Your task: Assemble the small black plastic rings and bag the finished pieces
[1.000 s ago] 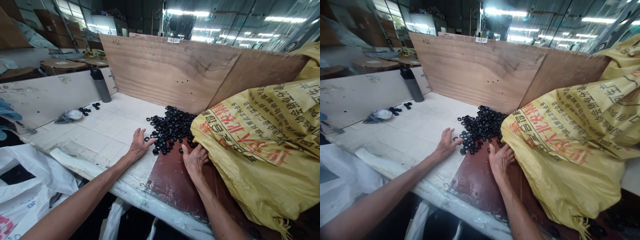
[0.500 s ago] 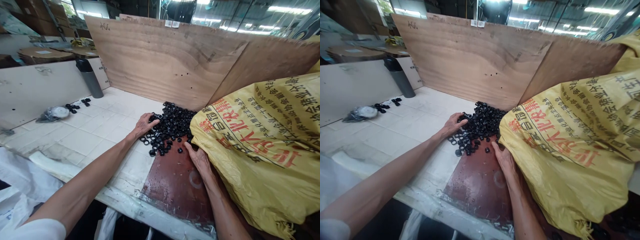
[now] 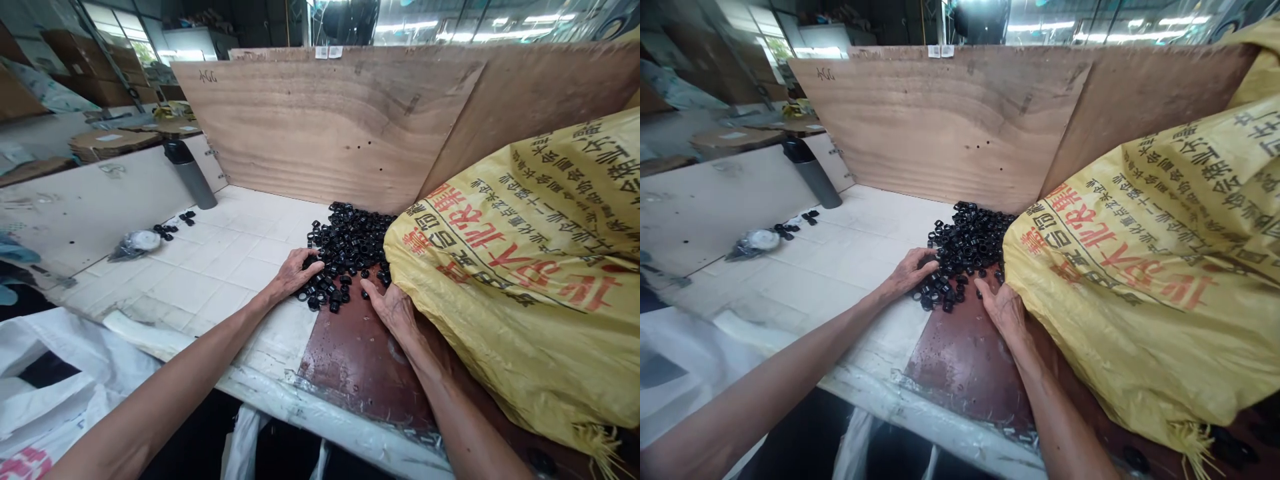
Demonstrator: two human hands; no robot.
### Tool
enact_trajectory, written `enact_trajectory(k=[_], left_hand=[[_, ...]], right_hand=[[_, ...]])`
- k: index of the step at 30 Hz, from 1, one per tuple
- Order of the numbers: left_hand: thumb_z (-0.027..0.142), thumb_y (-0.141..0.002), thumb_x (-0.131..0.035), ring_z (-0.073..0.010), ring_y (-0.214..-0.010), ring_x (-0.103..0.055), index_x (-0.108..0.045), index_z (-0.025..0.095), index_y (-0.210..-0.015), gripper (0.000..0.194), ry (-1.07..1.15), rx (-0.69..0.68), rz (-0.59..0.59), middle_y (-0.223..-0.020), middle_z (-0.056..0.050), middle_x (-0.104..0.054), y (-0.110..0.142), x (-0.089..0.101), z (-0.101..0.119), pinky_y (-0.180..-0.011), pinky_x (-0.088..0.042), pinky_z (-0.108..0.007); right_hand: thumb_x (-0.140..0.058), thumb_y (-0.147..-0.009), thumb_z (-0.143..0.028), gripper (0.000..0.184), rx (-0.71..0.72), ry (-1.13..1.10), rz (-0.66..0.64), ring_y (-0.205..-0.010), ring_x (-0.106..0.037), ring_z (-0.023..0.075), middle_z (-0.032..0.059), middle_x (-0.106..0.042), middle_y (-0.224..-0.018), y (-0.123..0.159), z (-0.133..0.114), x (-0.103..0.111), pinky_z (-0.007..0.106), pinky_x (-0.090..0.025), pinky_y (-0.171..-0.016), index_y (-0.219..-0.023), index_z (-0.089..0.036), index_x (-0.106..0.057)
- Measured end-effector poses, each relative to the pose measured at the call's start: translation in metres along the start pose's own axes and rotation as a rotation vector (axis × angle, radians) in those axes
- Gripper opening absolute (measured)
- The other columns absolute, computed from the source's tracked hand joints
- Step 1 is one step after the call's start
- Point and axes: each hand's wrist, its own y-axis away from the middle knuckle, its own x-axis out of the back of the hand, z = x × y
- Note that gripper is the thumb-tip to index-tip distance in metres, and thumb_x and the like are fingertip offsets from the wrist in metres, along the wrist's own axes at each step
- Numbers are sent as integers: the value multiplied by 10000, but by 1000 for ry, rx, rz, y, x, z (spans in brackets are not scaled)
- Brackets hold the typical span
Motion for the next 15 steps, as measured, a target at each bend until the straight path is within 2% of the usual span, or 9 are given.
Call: enact_trajectory(k=[4,7,9,12,15], left_hand=[[475,-924,-507,-244,-1215,-517,-609,232,-1208,387,-10,2,-11,-1219,-63,-625,17,0,8,-1080,-410,-428],[457,-932,-507,-240,-1226,-508,-598,237,-1208,365,-15,-8,-3,-1227,-62,-617,29,-2,12,-1083,-410,-420],[458,-933,-506,-240,-1241,-499,-581,233,-1224,376,-20,-14,15,-1257,-68,-601,37,-3,14,-1091,-406,-419],[474,-929,-510,-255,-1273,-482,-538,226,-1275,427,-9,-6,18,-1336,-82,-560,49,-3,17,-1105,-397,-444],[489,-922,-523,-277,-1291,-471,-520,223,-1303,465,7,-23,-22,-1358,-94,-549,59,-2,20,-1107,-392,-471]], right_hand=[[-576,-817,-614,823,-22,-23,52,-1372,-343,411,275,-447,-1431,3,-8,-2,572,-321,-1080,-1379,-26,-454],[-585,-828,-577,791,-12,-50,60,-1359,-359,388,261,-434,-1443,6,-13,-1,555,-289,-1104,-1395,-46,-435],[-591,-840,-542,706,-30,-79,61,-1297,-427,379,255,-509,-1363,10,-16,-2,537,-319,-1086,-1338,-53,-491],[-555,-887,-463,467,-49,-158,-6,-1061,-577,339,211,-646,-1078,17,-22,-6,488,-443,-951,-1138,-74,-614],[-557,-907,-388,267,54,-262,-77,-894,-604,268,125,-651,-893,23,-29,-11,408,-489,-852,-911,-144,-667]])
